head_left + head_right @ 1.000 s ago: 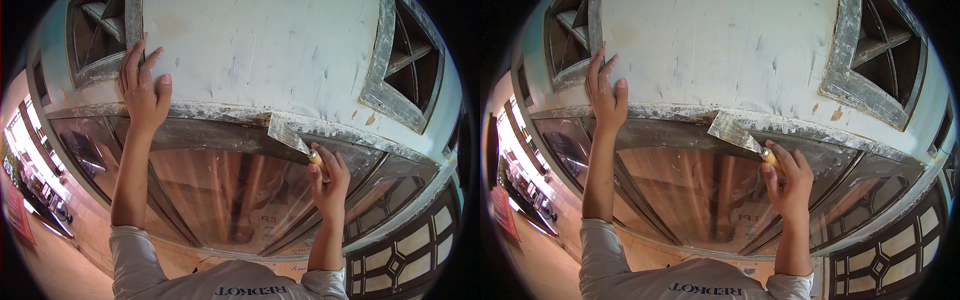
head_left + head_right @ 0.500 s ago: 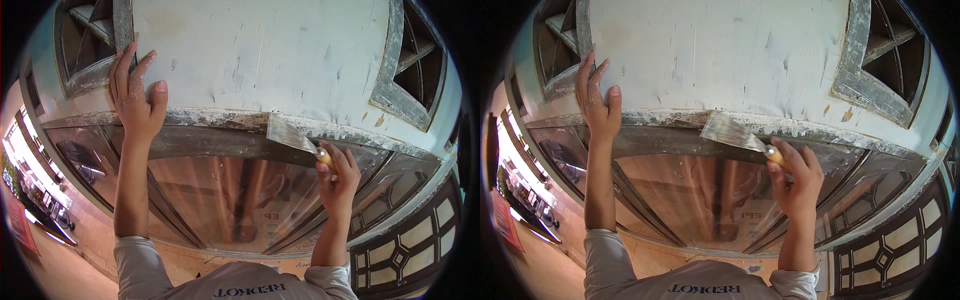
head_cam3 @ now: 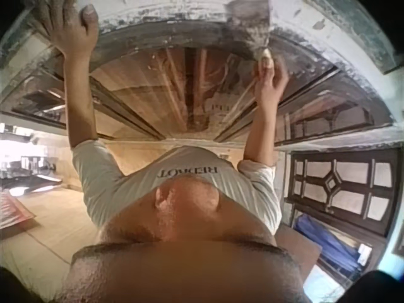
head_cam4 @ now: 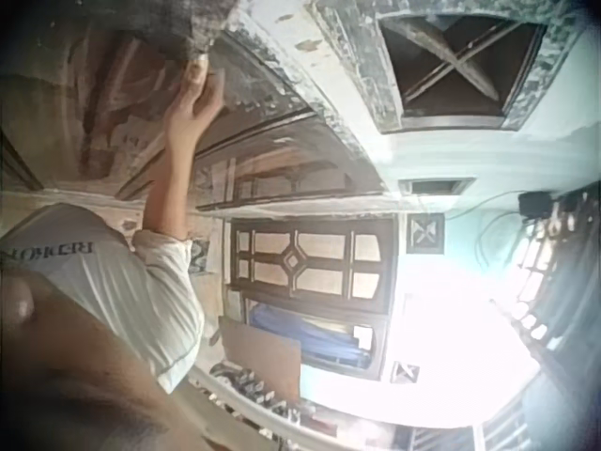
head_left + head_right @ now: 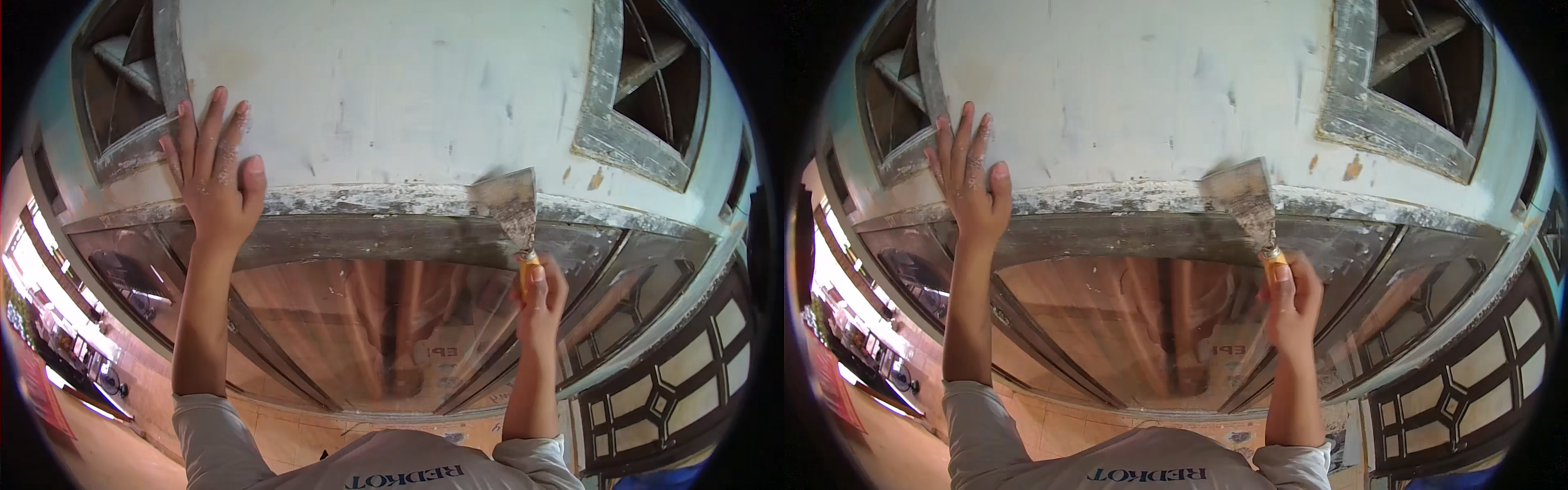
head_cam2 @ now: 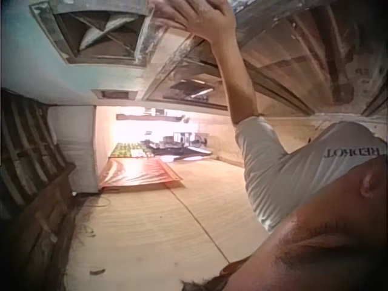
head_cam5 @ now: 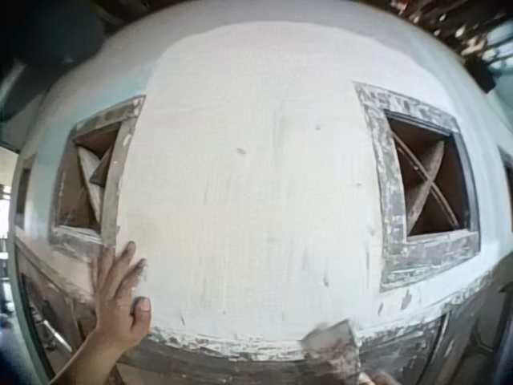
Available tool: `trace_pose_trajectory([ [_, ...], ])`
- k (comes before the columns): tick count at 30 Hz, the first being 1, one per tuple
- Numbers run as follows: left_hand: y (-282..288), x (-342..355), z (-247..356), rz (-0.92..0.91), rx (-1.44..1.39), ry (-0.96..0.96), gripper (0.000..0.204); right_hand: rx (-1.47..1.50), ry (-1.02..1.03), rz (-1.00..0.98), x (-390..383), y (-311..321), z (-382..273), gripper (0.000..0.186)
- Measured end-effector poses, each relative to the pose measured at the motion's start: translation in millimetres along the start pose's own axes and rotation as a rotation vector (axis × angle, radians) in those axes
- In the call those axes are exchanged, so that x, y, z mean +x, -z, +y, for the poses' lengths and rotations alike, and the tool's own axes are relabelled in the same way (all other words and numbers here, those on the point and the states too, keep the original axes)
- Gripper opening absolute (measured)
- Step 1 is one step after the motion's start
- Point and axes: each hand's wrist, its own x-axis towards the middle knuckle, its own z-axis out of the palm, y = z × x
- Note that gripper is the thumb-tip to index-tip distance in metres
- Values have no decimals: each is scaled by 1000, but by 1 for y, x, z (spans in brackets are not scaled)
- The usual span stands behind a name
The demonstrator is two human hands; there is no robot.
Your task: The person applies and smooths filler material around the edge of a wooden cabinet frame built into a wall, using a putty knife.
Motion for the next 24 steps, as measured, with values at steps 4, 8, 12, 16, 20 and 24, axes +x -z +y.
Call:
trace_pose_trajectory([
  [4,1,20,53,-29,-150,-25,56,724,-521,50,-29,-23,25,49],
  [8,2,39,94,-96,-113,-94,59,780,-461,-199,-36,-41,13,56],
  [12,-1,33,98,-98,-87,-81,57,812,-401,-233,-38,-37,11,54],
  [16,-1,33,97,-61,-68,-95,55,667,-377,31,-20,-37,0,53],
  [20,0,33,95,-72,-68,-84,55,591,-354,13,-19,-50,-7,51],
  [24,-3,35,102,-79,-74,-75,55,627,-338,-212,-49,-64,3,42],
])
